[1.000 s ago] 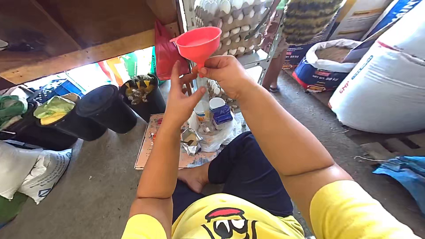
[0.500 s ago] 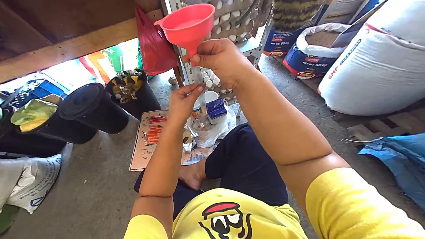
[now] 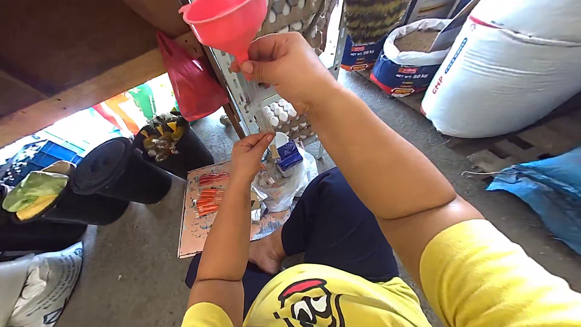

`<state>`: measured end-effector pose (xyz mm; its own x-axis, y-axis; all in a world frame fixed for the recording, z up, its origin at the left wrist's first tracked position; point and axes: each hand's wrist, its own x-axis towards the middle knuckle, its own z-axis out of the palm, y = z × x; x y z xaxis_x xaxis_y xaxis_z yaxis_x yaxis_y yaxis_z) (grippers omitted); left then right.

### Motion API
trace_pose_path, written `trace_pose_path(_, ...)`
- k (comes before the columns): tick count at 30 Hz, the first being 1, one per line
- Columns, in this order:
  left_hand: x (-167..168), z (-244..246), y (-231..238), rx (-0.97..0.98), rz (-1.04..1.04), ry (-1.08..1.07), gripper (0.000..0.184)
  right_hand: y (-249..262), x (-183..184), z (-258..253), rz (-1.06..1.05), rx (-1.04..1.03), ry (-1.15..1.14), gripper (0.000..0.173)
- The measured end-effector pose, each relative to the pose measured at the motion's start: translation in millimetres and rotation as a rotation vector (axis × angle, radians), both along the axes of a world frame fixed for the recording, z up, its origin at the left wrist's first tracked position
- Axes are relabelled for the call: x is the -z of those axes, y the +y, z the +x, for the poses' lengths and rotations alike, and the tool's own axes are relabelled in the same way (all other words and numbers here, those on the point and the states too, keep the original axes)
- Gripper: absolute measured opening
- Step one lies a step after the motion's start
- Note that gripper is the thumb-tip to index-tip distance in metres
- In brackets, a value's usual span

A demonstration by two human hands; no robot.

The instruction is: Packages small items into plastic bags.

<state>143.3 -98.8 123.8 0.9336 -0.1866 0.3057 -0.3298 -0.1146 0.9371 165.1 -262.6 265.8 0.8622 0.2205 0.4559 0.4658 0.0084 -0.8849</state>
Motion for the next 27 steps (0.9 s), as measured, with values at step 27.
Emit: trace_pose_path(27,33.3,-55.8,25.2,-0.100,0.114,0.225,0.054,19.9,-16.6,-37.0,-0.014,0.060,0.037,0.012)
